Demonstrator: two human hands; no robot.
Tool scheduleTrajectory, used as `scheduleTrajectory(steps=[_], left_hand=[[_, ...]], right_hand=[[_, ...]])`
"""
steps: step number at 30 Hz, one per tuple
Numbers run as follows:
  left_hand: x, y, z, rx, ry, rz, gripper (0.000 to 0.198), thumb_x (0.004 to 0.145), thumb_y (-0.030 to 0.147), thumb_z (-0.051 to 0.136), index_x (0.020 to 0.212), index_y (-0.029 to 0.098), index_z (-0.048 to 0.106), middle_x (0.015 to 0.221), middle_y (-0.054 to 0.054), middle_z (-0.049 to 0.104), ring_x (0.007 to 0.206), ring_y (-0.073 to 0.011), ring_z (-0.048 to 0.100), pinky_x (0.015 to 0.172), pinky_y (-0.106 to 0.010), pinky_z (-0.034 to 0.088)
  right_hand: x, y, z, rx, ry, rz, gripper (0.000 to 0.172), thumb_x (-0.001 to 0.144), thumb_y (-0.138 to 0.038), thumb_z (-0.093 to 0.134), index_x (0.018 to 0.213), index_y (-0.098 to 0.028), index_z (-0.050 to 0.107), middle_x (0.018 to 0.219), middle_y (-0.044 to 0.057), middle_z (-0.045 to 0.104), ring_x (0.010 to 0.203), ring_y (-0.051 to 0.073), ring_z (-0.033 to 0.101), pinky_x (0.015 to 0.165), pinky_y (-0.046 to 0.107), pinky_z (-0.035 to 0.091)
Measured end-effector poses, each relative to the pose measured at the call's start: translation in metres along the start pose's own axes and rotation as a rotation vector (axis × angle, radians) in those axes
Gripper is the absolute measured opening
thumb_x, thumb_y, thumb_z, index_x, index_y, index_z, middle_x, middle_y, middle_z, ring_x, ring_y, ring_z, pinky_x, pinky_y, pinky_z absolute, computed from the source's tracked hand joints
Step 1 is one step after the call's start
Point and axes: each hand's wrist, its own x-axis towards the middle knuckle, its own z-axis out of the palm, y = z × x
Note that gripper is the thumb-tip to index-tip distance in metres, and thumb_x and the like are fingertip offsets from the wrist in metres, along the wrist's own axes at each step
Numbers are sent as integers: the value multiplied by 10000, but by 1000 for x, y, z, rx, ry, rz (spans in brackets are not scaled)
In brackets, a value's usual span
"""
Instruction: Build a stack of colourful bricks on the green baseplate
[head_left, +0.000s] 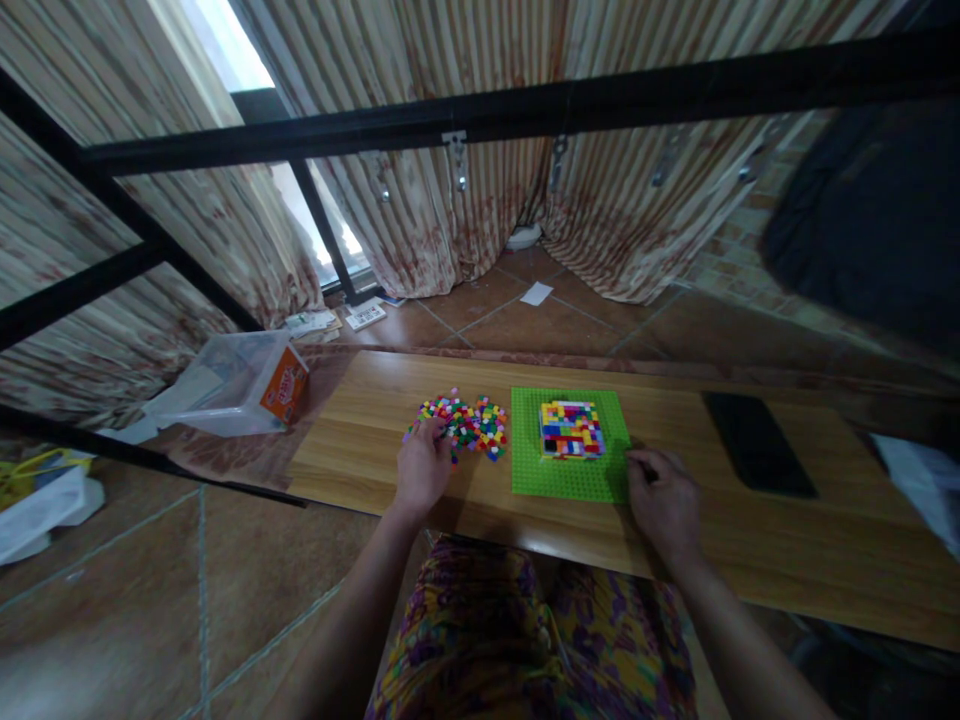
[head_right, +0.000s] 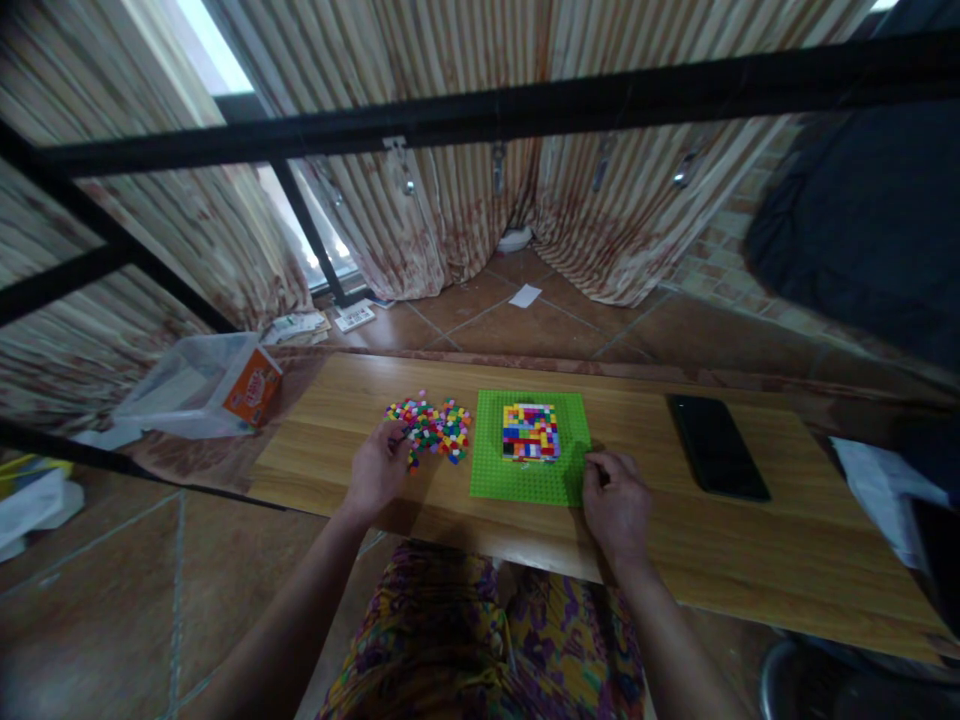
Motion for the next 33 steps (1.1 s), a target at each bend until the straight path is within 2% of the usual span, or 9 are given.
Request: scheduleTrajectory(steps=[3,5,7,9,14,19,23,27,33], left_hand=[[-2,1,-2,-613,-109,-255,211,740,174,702,950,156,695,872,-54,699,772,-157,657,744,-277,527],[-6,3,-5,-926,-197,-425,152,726,142,719,876,133,691,815,-43,700,727,-124,659,705,-235,541],[-11,7,-7,-1108,-250,-543,97,734,83,700,823,117,678,791,-42,703,732,-107,669,704,-201,552],[-15,11,-8,-1196,-276,-599,86,759,45,665,815,110,674,804,-48,710,751,-97,677,708,-175,555],[-22,18,-7,-1188,-330,-557,147,753,82,698,897,111,693,872,-54,724,725,-78,661,645,-149,530],[-29,20,1,-1116,-322,-448,280,594,198,844,818,120,694,794,-29,711,657,-62,616,589,-145,472],[-38,23,6,-998,-332,-365,311,573,308,851,769,128,690,720,-24,691,601,-71,587,540,-166,436],[-45,24,12,-912,-280,-311,284,593,341,817,733,130,688,660,-17,670,538,-65,546,492,-172,400],[-47,22,21,-874,-206,-341,293,574,338,810,739,130,687,636,-8,662,540,-92,572,529,-218,462]], right_hand=[[0,0,1,3,4,18,264,864,-348,473,836,-183,677,885,97,681,815,219,626,743,335,483],[0,0,1,4,8,23,261,863,-349,477,839,-184,678,886,94,679,813,217,626,743,334,483],[0,0,1,4,6,20,259,865,-346,477,843,-184,678,888,92,678,809,215,626,739,331,482],[0,0,0,4,2,17,258,866,-343,476,844,-185,679,887,90,676,800,211,624,736,328,481],[0,-3,-1,5,-1,28,257,863,-344,473,830,-186,674,879,94,676,802,216,623,736,333,482],[0,-3,-2,8,-5,16,244,861,-331,477,834,-187,671,868,91,678,812,218,622,748,335,479],[1,-2,-2,6,-2,13,240,859,-330,480,831,-186,670,856,89,675,803,218,621,742,334,479],[0,-3,-3,3,-16,9,246,864,-330,470,843,-189,671,872,89,677,823,220,624,760,338,479],[0,-3,-2,11,-3,25,244,857,-331,478,836,-189,676,865,85,673,795,213,617,745,334,478]])
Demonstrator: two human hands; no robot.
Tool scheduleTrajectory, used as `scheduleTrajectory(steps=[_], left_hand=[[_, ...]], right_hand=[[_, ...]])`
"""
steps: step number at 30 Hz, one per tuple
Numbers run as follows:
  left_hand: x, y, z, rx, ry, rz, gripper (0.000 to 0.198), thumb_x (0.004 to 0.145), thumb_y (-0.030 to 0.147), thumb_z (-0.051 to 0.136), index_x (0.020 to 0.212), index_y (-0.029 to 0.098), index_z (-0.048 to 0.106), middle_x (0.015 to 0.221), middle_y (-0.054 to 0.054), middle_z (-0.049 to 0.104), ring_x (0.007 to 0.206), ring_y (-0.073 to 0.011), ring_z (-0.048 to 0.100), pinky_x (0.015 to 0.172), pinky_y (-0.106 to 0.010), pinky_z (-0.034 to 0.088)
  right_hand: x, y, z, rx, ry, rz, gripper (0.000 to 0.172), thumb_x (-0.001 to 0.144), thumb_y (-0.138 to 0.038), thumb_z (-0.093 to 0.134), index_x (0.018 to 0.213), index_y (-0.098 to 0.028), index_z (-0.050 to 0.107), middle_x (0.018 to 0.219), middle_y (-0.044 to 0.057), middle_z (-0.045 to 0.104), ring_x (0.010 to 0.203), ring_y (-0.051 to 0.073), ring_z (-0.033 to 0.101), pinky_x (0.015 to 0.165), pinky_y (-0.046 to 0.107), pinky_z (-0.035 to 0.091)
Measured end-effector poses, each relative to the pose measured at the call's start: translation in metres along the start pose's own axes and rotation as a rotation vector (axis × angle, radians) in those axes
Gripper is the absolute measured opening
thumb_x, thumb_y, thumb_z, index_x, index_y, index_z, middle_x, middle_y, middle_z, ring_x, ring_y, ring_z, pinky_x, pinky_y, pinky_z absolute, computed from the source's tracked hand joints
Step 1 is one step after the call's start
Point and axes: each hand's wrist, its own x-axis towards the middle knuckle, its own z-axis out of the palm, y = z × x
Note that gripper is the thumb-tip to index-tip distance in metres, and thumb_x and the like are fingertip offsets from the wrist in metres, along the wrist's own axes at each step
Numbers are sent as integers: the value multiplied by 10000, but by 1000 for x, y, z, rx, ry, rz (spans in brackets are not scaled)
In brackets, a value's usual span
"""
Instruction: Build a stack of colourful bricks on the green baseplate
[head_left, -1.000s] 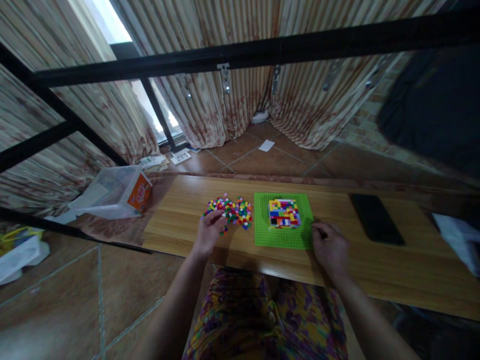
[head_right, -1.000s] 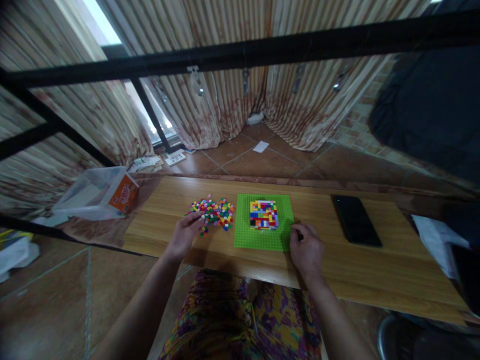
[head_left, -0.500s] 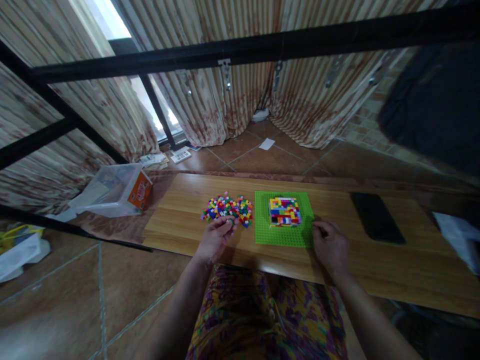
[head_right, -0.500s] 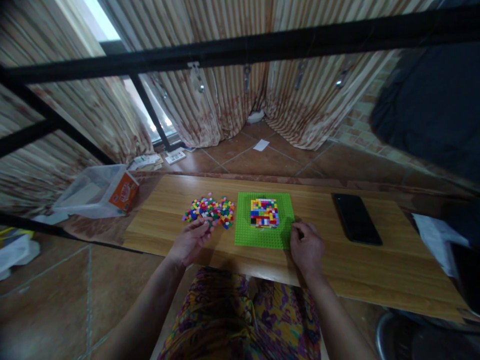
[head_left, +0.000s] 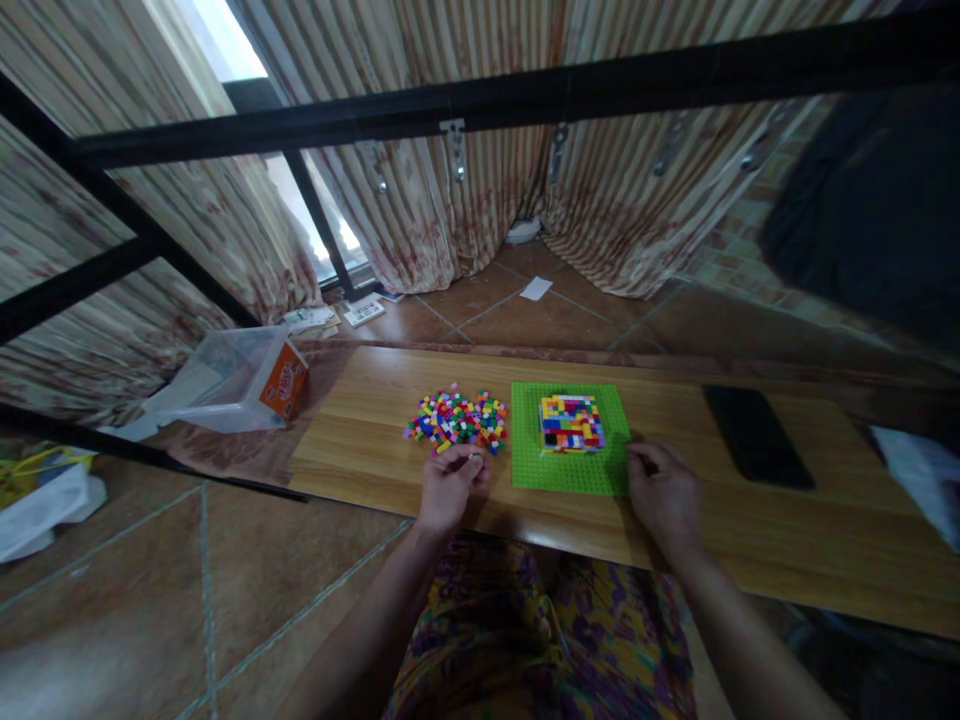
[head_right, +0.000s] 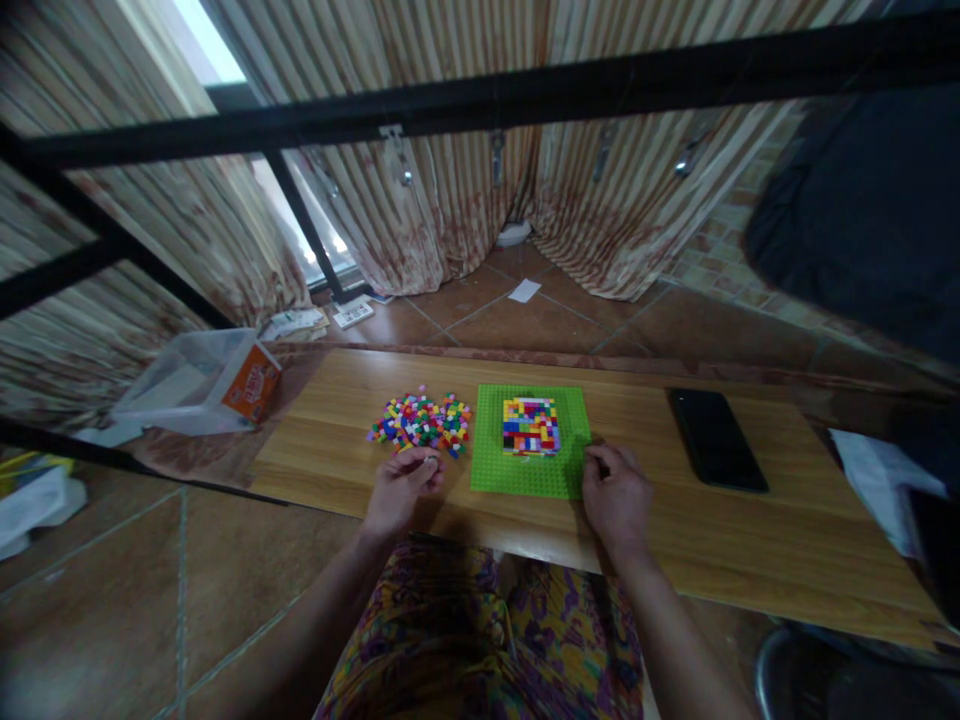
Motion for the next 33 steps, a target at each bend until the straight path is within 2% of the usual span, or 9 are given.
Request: scheduleTrajectory(steps=[6,11,15,22,30,33], left_hand=[[2,-4,1,-60,-32,-2,422,580,307,829,946,144,695,789,-47,727,674,-132,655,686,-280,527],[3,-6,-1,-71,-97,-5,351,576,338,841,843,141,726,848,-61,731,753,-147,664,736,-283,529],[0,-3,0,-52,-110,-21,331,601,370,827,810,139,715,854,-56,723,741,-145,664,684,-262,530],[-6,3,4,66,-67,26,310,646,394,776,796,139,684,689,-17,676,594,-116,618,549,-228,496],[9,-8,0,217,-44,-66,252,725,366,699,869,163,657,645,-11,666,535,-143,628,472,-232,477],[14,-11,0,321,-47,-49,198,763,344,666,871,178,661,618,-5,653,523,-145,623,461,-231,474]], right_hand=[[0,0,0,-10,-6,-7,240,855,-319,476,840,-184,673,878,90,676,817,215,623,756,333,478],[0,-2,-1,-10,-9,-1,246,852,-326,470,844,-187,672,888,94,680,829,223,626,763,343,480],[0,-3,-1,-12,-11,6,254,854,-334,465,836,-188,672,878,94,681,816,221,624,747,338,478],[0,1,0,-5,-11,9,257,853,-340,471,843,-184,674,885,98,676,836,226,623,773,352,482],[0,0,0,-17,-15,5,257,859,-333,467,848,-184,676,875,93,675,817,218,622,758,339,480],[0,0,0,-5,-6,4,254,854,-333,474,843,-181,677,879,94,675,810,217,625,757,338,483]])
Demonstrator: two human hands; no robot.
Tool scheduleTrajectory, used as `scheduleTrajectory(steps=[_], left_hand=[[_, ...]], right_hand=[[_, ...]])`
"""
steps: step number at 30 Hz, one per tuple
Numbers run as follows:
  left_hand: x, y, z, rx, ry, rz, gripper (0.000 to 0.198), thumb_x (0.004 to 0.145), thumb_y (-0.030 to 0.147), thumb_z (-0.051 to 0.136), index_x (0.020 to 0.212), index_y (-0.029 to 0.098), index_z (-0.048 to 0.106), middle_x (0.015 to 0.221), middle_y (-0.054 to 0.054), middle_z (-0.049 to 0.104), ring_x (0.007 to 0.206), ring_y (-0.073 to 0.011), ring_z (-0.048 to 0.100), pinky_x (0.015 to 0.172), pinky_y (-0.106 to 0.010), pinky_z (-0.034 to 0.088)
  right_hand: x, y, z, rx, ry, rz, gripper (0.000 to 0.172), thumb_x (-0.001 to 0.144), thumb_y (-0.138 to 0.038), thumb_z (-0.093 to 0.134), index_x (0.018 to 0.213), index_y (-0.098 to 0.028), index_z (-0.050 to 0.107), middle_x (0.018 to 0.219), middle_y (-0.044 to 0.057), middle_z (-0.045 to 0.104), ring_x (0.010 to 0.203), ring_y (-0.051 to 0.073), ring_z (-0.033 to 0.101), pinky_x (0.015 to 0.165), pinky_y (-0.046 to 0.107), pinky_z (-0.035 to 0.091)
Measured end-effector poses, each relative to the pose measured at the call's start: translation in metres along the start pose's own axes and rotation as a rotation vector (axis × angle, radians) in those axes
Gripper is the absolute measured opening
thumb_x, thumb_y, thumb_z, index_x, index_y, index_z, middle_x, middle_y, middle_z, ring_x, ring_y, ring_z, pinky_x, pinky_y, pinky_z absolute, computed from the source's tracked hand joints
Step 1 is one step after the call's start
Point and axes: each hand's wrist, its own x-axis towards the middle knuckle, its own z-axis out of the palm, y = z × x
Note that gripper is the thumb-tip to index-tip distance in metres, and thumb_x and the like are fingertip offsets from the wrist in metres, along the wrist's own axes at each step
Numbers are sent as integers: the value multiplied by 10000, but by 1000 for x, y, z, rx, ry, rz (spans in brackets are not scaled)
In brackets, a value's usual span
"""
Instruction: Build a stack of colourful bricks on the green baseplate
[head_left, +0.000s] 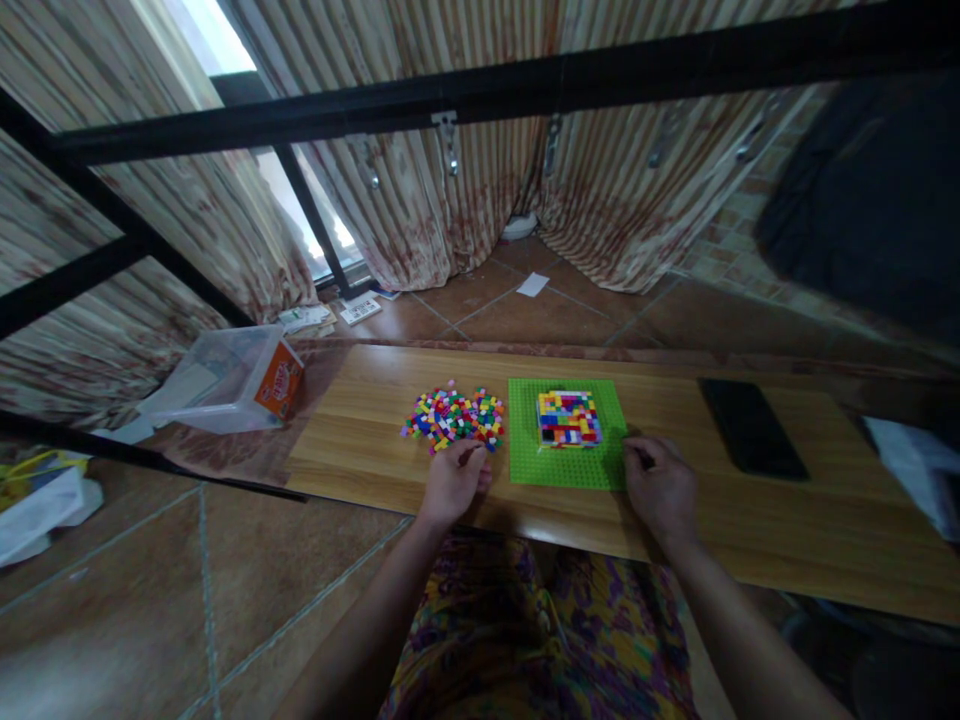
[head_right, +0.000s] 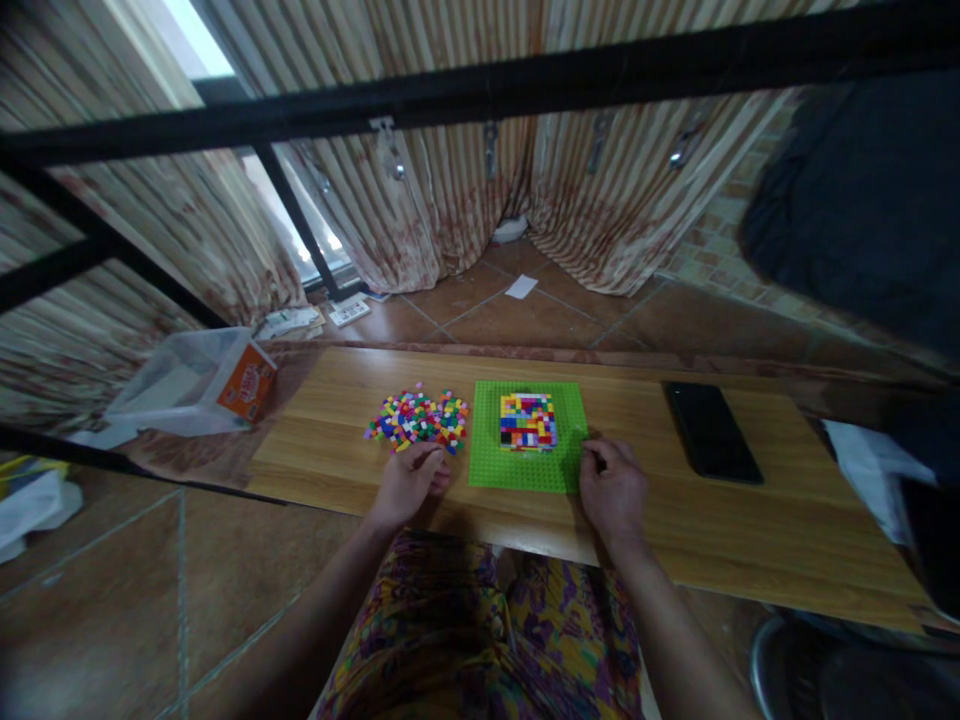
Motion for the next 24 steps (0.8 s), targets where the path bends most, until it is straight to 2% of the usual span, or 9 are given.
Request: scheduleTrajectory(steps=[5,11,17,24], left_hand=[[2,1,4,60,44,51,167,772,316,665,888,198,686,568,14,624,487,-130,588,457,-222,458],[1,-1,4,90,89,65,386,743,300,715,1107,184,659,609,19,637,494,-119,595,463,-208,451],[0,-4,4,73,113,85,459,709,302,757,1139,178,655,653,15,647,511,-106,601,478,-202,466],[0,-7,3,123,111,148,380,794,368,665,1122,175,661,687,-4,672,517,-106,609,495,-204,473]], right_hand=[[0,0,0,18,9,-1,242,852,-331,479,840,-189,675,875,89,679,814,217,626,752,338,485],[0,-3,-2,14,1,5,245,855,-329,471,845,-193,674,895,90,681,810,216,626,752,341,481],[0,-1,-1,10,-4,1,250,855,-334,468,842,-194,674,878,91,674,808,219,622,752,343,482],[0,-1,-1,-3,2,3,242,848,-327,475,839,-190,675,883,95,681,832,227,627,771,353,486]])
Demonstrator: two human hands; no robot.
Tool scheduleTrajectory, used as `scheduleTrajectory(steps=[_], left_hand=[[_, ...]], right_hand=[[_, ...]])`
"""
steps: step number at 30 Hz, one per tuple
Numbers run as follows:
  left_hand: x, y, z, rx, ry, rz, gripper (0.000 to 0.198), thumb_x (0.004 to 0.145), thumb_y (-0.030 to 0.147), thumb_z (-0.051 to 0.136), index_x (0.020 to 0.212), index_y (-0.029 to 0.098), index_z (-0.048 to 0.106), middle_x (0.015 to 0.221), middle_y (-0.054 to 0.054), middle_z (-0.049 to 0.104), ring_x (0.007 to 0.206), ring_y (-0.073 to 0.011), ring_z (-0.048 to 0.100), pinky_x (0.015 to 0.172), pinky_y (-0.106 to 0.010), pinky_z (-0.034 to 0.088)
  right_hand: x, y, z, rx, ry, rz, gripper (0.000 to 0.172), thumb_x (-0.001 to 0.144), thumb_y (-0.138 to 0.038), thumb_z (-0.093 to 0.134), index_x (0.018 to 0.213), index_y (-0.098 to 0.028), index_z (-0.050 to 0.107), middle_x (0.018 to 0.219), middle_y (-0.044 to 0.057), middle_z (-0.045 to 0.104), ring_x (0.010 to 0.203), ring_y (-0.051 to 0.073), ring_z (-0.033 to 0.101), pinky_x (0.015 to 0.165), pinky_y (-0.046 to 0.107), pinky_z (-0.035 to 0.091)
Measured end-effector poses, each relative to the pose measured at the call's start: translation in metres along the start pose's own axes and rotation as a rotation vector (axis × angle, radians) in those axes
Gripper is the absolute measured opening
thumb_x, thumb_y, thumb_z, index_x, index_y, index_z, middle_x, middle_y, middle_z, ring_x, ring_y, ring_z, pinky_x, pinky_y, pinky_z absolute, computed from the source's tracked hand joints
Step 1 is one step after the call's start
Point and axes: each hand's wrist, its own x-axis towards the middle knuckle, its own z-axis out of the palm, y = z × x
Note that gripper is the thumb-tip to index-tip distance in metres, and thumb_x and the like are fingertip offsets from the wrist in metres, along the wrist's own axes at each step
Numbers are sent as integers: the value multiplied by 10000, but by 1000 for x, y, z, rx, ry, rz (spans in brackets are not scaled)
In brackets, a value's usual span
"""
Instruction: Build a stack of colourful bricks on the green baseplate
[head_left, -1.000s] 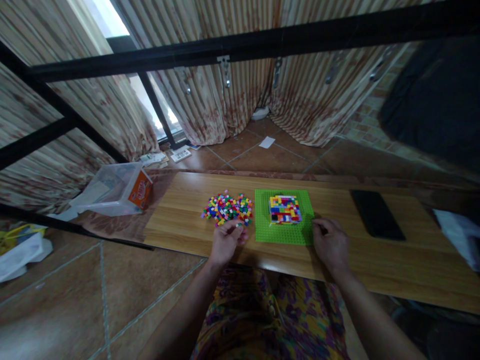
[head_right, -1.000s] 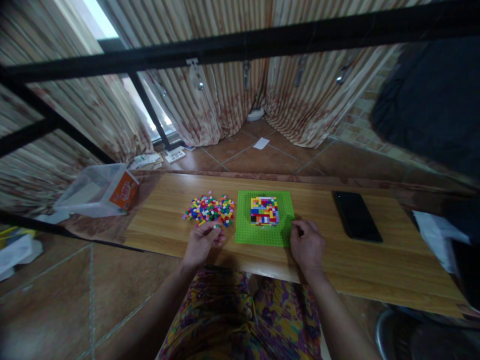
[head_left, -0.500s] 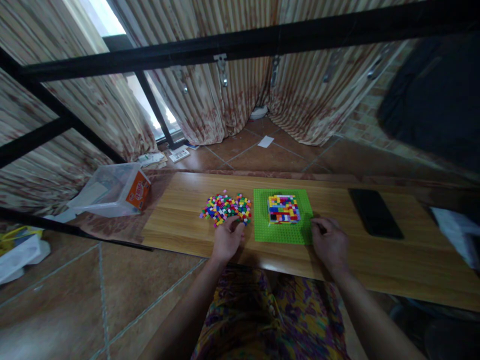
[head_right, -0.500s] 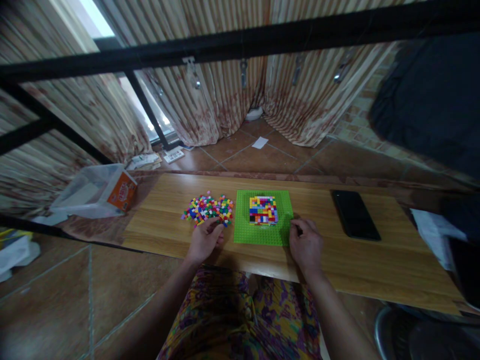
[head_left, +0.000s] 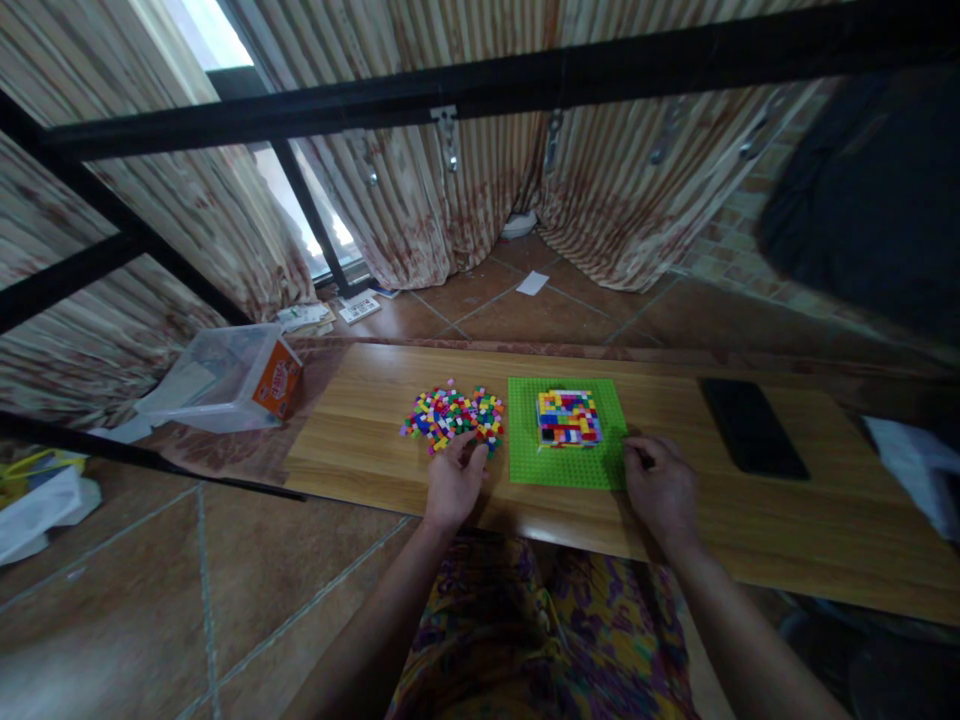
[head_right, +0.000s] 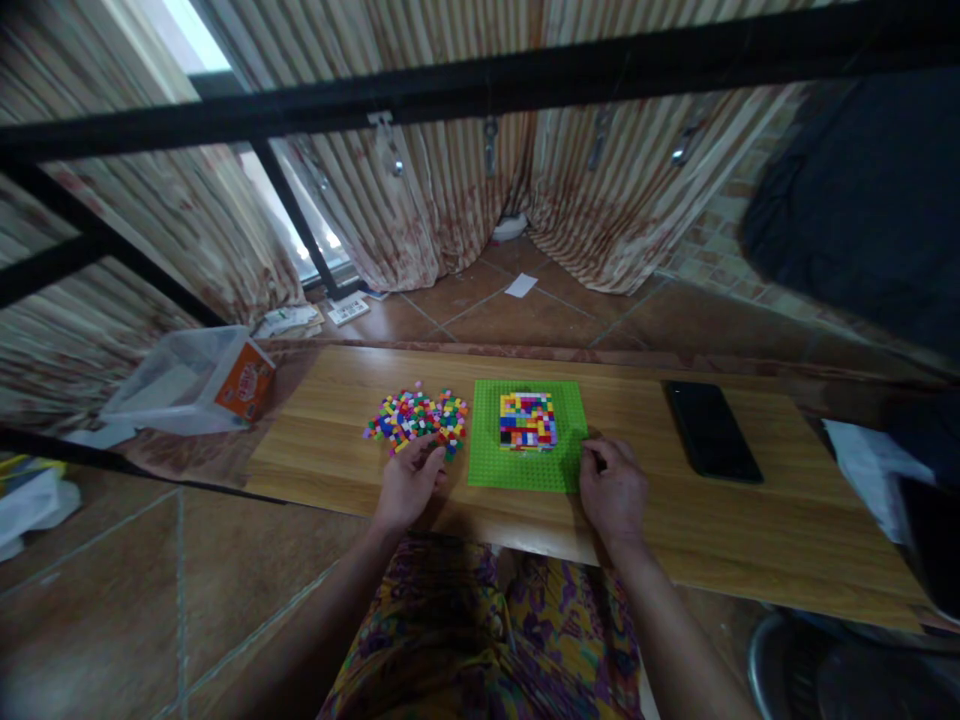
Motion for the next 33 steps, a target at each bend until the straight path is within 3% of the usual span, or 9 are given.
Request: scheduleTrajectory(steps=[13,18,21,25,28,33], left_hand=[[0,-8,2,-64,9,-23,386,842,382,568,1155,164,629,728,-10,647,532,-109,595,470,-208,456],[7,-7,-17,-23,121,100,324,828,354,596,1089,174,665,767,-33,675,630,-140,613,602,-243,490],[22,1,-39,154,263,196,269,806,300,627,1043,195,695,882,-62,705,773,-179,640,723,-270,488],[43,17,-60,678,247,274,289,814,219,580,1077,199,697,1029,-116,677,883,-236,639,792,-320,480],[51,26,-61,940,168,309,298,821,196,554,1085,181,692,1086,-142,657,1005,-267,616,863,-341,475],[55,27,-54,1105,165,306,260,853,189,501,1028,188,694,1068,-111,664,1002,-233,617,864,-308,481]], right_hand=[[0,0,-1,1,-16,-5,258,857,-346,466,847,-191,672,875,93,679,821,225,626,745,341,480],[-1,3,0,-11,-7,-2,264,857,-360,475,838,-190,675,879,92,676,812,222,625,742,339,481],[-1,3,0,-12,-14,-6,270,858,-370,473,840,-190,674,882,94,672,813,224,622,732,341,482],[0,1,-1,-16,-8,-7,275,856,-370,471,832,-186,673,878,101,675,827,233,621,748,354,483],[0,0,-1,-21,-8,-11,281,855,-366,468,833,-178,677,879,108,678,831,236,625,753,355,486],[0,3,1,-38,-1,-31,277,860,-355,466,840,-176,677,892,104,681,833,226,630,762,341,485]])
